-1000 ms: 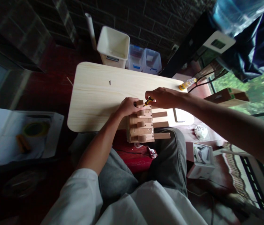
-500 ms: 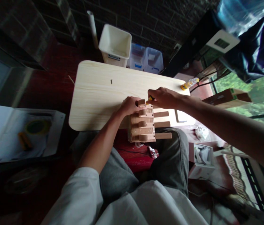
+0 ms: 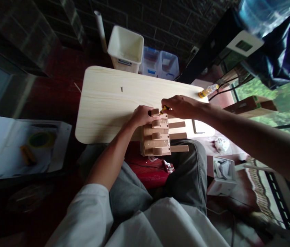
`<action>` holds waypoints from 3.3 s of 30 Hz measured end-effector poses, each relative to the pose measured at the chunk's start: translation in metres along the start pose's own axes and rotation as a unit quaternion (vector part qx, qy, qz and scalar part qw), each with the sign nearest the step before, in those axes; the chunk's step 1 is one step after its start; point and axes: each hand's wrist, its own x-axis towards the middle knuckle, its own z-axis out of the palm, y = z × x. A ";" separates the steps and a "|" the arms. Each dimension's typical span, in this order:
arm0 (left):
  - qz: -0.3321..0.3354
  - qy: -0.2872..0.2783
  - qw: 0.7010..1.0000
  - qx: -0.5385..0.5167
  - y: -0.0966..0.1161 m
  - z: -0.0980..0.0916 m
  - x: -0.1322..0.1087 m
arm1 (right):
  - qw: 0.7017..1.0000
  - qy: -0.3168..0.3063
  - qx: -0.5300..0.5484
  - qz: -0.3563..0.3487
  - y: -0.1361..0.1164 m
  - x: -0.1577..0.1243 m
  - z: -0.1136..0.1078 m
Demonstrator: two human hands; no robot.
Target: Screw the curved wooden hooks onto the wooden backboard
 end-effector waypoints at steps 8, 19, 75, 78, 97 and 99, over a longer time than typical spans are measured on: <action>-0.001 0.002 1.000 0.020 -0.001 0.001 -0.001 | 1.000 0.006 0.006 0.002 0.004 0.000 0.004; 0.001 0.003 1.000 -0.001 0.000 0.003 -0.002 | 0.998 0.008 -0.045 -0.040 0.004 -0.002 -0.015; 0.002 -0.019 1.000 -0.023 0.002 -0.001 -0.002 | 1.000 0.021 0.018 0.015 0.005 0.001 0.008; 0.005 -0.012 1.000 -0.023 0.003 0.000 -0.003 | 1.000 0.015 0.007 -0.005 0.006 -0.001 0.002; 0.005 -0.017 0.999 -0.034 0.003 0.001 -0.003 | 0.999 0.014 -0.022 0.031 -0.005 -0.002 0.000; 0.007 -0.023 0.999 -0.045 0.003 0.000 -0.003 | 1.000 0.016 -0.018 0.016 -0.006 -0.003 -0.002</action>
